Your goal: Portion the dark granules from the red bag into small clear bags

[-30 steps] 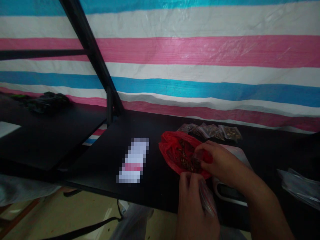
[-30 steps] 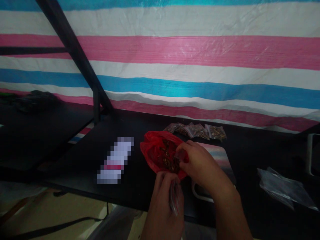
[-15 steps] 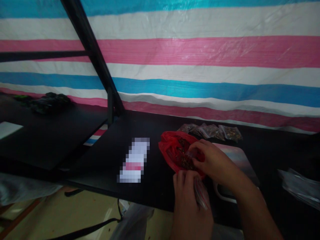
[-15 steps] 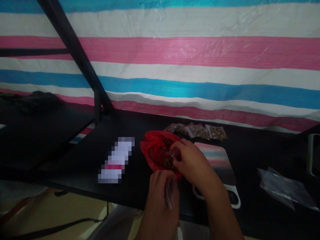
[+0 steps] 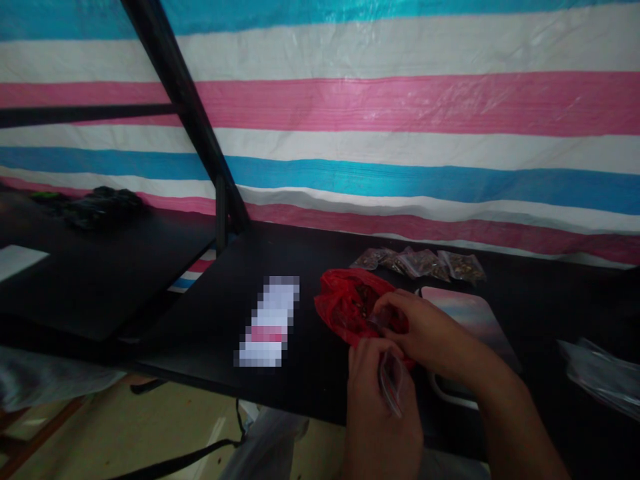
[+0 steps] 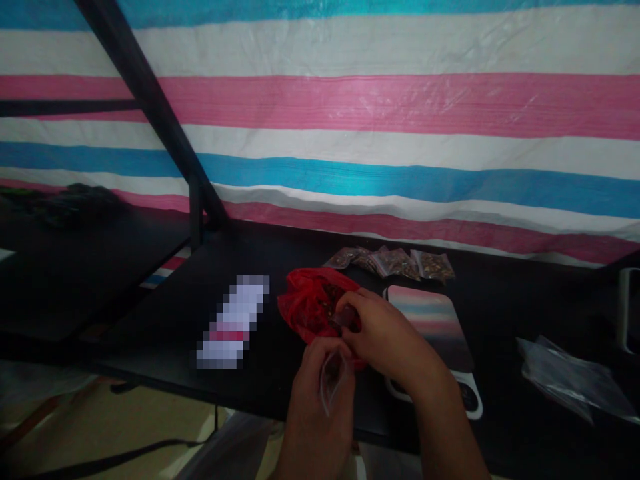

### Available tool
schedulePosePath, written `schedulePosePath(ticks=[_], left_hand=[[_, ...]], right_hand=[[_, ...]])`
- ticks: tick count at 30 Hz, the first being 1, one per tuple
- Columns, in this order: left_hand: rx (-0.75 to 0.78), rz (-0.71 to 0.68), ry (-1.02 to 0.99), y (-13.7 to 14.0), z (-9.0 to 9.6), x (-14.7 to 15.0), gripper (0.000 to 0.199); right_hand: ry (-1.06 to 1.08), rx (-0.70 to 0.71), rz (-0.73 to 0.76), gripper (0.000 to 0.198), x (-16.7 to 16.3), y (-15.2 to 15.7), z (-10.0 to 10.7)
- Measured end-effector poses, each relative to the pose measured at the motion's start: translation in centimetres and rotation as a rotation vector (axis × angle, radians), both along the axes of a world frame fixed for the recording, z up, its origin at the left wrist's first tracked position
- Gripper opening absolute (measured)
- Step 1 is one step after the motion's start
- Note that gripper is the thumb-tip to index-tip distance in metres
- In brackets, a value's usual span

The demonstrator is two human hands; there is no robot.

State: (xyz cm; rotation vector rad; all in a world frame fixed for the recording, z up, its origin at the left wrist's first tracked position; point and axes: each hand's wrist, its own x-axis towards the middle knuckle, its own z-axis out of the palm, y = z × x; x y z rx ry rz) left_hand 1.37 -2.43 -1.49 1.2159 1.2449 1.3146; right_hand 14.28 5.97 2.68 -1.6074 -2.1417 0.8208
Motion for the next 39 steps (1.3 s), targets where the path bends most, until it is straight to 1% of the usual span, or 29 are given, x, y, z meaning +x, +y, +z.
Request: schedulePosePath(ticks=[3,5,10,13,20,23,25,28,31,36,39], left_hand=[[0.003,-0.033,-0.057,0.0,0.0,-0.3,0.009],[0.002,-0.029,-0.119,0.2,-0.1,-0.5,0.008],[-0.013,0.089,-0.299,0.9,0.2,-1.2,0.014],[-0.029,0.147,-0.326,1.3,0.3,-1.6,0.016],[-0.028,0.116,-0.251,1.5,0.3,-2.0,0.011],[-0.002,0.122,-0.204,1.4,0.5,-2.0,0.009],[0.014,0.116,-0.171,1.5,0.8,-2.2,0.008],[0.050,0.124,-0.121,2.0,0.9,-2.7,0.006],[0.104,0.147,-0.026,2.7,0.7,-3.3,0.004],[0.154,0.229,0.164,3.7,0.5,-4.1,0.001],[0.147,0.203,0.185,3.9,0.7,-4.1,0.005]], right_hand=[[-0.046,0.040,-0.017,0.027,-0.3,0.2,-0.2],[-0.039,0.042,-0.010,0.029,-0.5,0.1,-0.1],[0.028,-0.043,0.004,0.030,-0.5,-0.3,0.9],[0.046,-0.094,-0.013,0.026,-0.3,-0.4,1.3],[0.189,-0.203,-0.007,0.020,0.9,-0.7,1.6],[0.193,-0.241,-0.014,0.018,1.2,-0.9,1.8],[0.192,-0.241,-0.010,0.019,1.4,-1.0,1.9],[0.191,-0.196,-0.008,0.019,1.6,-1.1,2.1],[0.186,-0.148,-0.018,0.020,1.8,-1.0,2.1],[0.276,-0.092,-0.059,0.023,1.7,-0.6,2.2],[0.331,-0.004,-0.068,0.025,1.0,-0.7,3.0]])
